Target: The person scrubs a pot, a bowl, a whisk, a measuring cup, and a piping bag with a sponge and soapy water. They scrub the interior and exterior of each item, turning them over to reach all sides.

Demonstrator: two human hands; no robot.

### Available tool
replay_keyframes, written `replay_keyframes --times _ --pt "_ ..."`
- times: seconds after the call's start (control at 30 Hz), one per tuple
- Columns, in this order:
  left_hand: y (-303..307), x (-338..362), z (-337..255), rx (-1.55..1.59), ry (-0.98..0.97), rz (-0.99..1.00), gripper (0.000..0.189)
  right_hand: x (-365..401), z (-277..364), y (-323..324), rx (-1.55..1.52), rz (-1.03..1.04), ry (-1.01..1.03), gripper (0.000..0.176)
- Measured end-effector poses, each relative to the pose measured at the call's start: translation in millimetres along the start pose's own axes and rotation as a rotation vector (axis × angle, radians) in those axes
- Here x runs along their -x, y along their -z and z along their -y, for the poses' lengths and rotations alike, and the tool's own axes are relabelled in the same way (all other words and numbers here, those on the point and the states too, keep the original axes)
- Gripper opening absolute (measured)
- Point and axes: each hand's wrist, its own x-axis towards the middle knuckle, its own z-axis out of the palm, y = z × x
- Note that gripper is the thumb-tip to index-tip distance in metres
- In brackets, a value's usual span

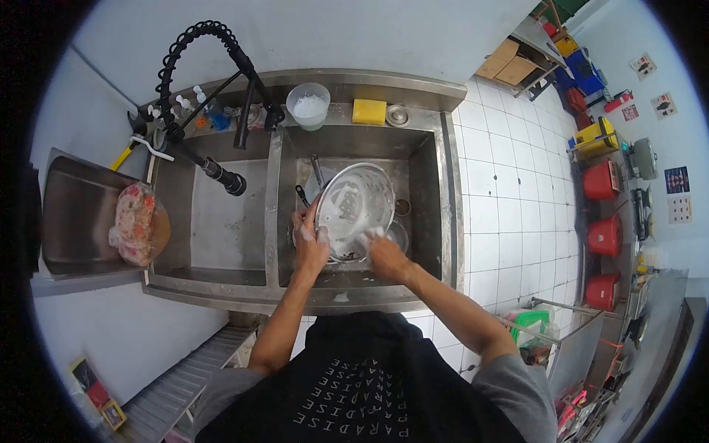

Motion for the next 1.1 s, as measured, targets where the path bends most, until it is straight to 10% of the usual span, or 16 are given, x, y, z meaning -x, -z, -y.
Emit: replay_keyframes --times 1.1 --pt "10.4 4.7 -8.7 -0.014 -0.041 -0.058 0.077 -13.5 1.5 5.7 -0.417 0.009 0.076 0.051"
